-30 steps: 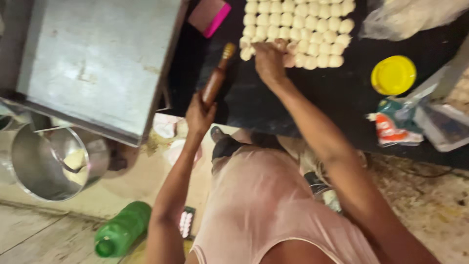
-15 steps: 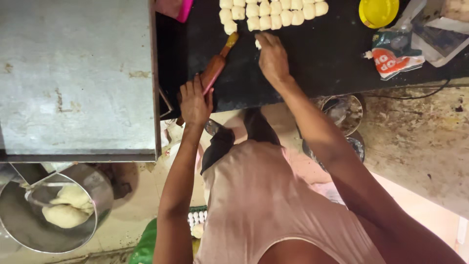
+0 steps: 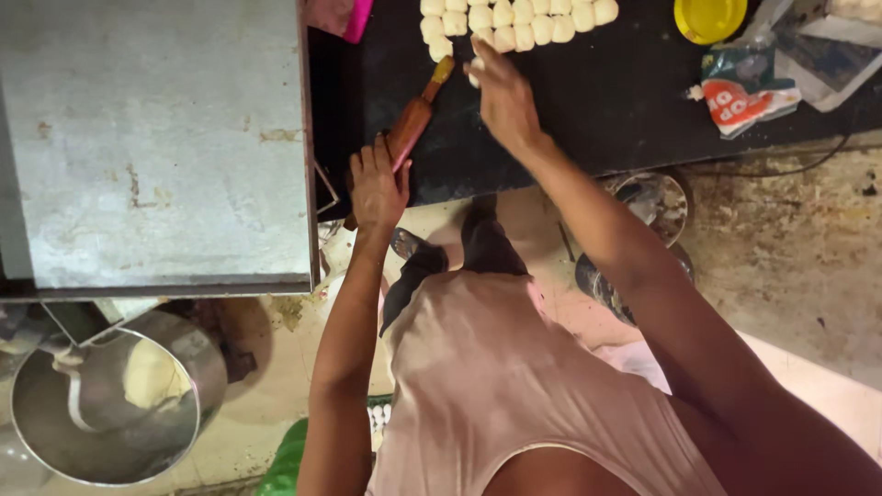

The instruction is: The person flattens small pieces of dough with a rolling pin and places the flattened circles onto a metal baking tray.

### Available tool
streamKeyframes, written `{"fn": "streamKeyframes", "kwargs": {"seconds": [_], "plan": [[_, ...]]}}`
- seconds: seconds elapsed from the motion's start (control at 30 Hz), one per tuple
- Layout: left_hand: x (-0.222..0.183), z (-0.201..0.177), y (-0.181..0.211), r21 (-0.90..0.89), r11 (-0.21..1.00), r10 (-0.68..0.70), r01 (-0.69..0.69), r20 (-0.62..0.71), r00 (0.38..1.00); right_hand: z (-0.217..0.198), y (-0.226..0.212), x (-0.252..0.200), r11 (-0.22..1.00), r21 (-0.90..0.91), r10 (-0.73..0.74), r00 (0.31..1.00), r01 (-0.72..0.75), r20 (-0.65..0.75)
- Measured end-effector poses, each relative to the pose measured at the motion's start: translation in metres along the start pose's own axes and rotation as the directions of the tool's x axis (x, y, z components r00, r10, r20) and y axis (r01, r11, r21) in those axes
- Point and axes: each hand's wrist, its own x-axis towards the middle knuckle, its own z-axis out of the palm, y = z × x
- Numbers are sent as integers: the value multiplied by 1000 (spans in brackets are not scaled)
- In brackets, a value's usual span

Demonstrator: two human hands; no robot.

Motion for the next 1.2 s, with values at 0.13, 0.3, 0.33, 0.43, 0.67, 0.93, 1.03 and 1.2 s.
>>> {"fn": "streamKeyframes", "kwargs": {"seconds": [0.13,0.3,0.33,0.43,0.67,0.93,1.03,1.2], "plan": [[4,-2,2,46,999,10,-6,-69,998,0,6,-24,941,-101,-280,911,323,301],[-6,3,7,8,999,-47,47,-9,999,-10,-24,-55,994,50,-112,892,101,438],[-5,3,9,-4,998,-62,62,0,998,-14,-35,-57,982,-55,-142,900,180,413],[10,0,14,113,988,-101,108,-62,993,-24,-51,-24,874,-300,-276,898,383,342],[12,2,27,38,987,153,-154,22,988,-35,28,9,943,130,-297,951,307,-88],[84,22,31,34,997,70,-71,28,997,-9,58,55,978,127,-172,984,165,46],[63,20,35,89,963,262,-254,-101,960,-28,36,31,975,122,-186,982,186,-13],[4,14,27,115,993,30,-24,-46,998,-43,29,4,845,458,177,953,-275,247]]}}
